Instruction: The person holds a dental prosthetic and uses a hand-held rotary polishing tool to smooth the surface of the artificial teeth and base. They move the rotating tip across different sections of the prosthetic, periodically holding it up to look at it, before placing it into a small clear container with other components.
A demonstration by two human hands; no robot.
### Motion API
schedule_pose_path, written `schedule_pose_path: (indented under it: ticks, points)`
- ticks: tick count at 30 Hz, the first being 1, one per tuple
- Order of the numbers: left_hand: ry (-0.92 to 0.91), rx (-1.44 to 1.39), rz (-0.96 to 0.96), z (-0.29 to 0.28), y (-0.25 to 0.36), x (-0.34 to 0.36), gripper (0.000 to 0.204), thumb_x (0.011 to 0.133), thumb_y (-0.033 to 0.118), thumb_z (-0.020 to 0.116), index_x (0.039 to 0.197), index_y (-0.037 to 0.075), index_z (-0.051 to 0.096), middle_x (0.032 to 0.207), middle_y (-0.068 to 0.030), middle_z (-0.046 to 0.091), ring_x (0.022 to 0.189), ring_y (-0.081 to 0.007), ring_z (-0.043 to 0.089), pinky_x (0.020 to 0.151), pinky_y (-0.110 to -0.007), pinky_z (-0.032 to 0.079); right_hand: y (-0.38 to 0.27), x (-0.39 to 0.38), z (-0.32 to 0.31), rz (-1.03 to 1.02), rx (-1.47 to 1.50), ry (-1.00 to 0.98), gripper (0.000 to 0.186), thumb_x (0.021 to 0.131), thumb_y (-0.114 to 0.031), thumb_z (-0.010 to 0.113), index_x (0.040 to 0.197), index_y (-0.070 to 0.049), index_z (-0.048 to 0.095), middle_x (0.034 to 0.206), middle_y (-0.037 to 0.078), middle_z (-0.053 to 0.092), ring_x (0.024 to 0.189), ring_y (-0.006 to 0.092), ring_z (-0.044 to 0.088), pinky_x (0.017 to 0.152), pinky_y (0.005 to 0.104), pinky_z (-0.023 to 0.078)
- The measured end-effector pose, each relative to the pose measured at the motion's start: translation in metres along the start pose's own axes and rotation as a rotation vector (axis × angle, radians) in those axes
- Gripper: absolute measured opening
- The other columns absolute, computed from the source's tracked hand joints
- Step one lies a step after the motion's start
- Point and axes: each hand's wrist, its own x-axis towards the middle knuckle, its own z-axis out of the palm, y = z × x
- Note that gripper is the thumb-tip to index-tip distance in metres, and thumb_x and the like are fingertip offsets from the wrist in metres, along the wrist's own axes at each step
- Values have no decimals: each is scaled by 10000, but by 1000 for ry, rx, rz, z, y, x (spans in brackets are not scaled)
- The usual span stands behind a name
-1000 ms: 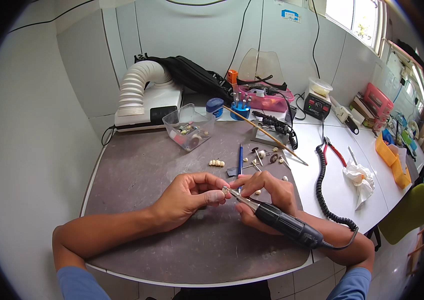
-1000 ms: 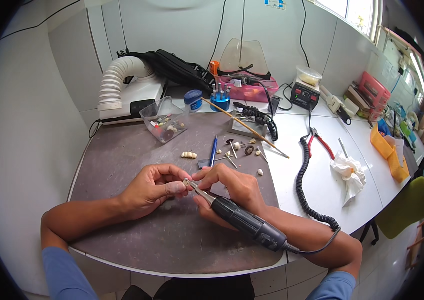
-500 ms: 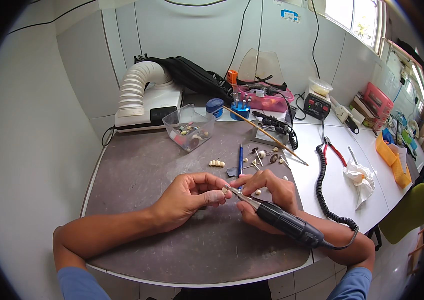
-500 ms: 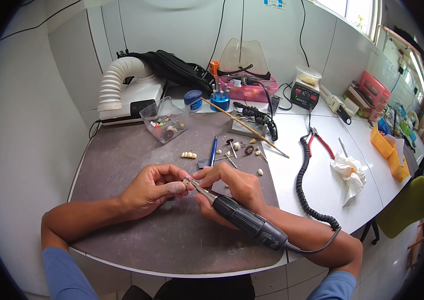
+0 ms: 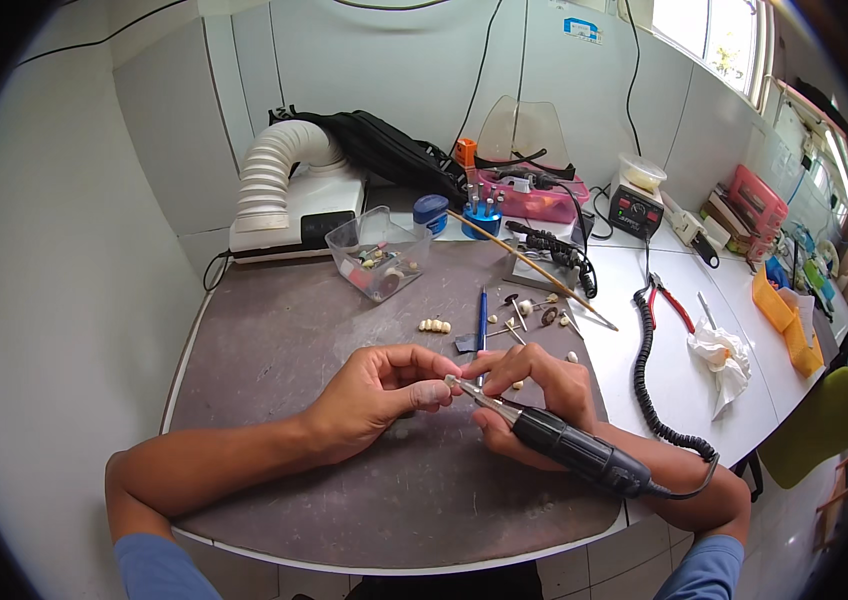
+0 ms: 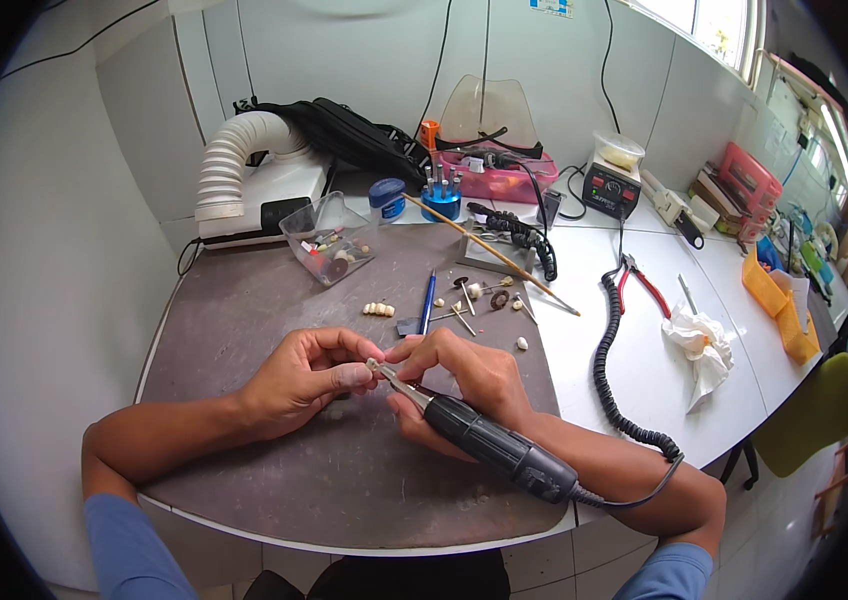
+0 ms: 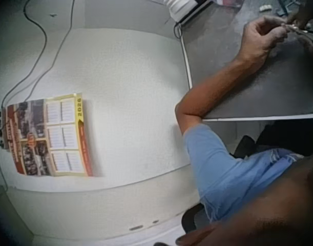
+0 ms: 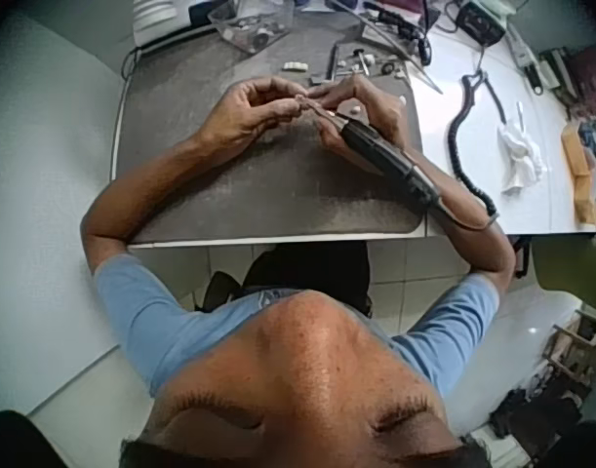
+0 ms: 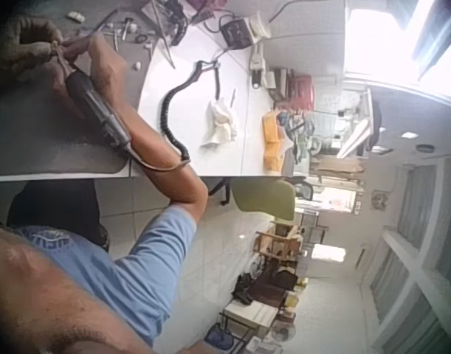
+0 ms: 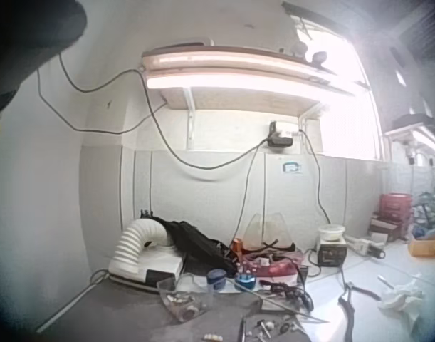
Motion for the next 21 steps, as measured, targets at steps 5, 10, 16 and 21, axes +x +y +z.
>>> schedule_pose_path:
  ticks: [5, 10, 16, 21]
  points:
    - [0, -13, 0, 2, 1, 0, 223, 917, 67, 683, 1128, 13, 637, 1024, -49, 674, 903, -96, 620, 827, -242, 515, -1, 0, -1, 4, -15, 5, 316, 735, -87, 783, 934, -18, 547, 856, 123, 668, 911, 307, 731, 733, 361, 587]
    - [6, 4, -7, 1, 1, -1, 231, 916, 64, 683, 1136, 11, 637, 1012, -39, 662, 914, -94, 623, 820, -236, 512, -2, 0, 0, 22, -9, -9, 308, 734, -72, 775, 932, -18, 545, 840, 115, 656, 907, 306, 731, 744, 364, 586]
    - [-14, 4, 7, 0, 0, -1, 229, 913, 63, 685, 1131, 9, 640, 998, -39, 661, 912, -92, 624, 818, -230, 512, 0, -1, 1, 14, 20, -13, 306, 740, -73, 773, 934, -10, 545, 843, 118, 638, 910, 318, 726, 807, 407, 588]
    - [5, 5, 1, 2, 2, -1, 228, 914, 61, 683, 1131, 7, 640, 982, -38, 656, 888, -91, 616, 808, -229, 509, -1, 0, 0, 13, 23, -28, 303, 742, -73, 771, 934, -9, 545, 839, 115, 638, 905, 321, 725, 820, 412, 587]
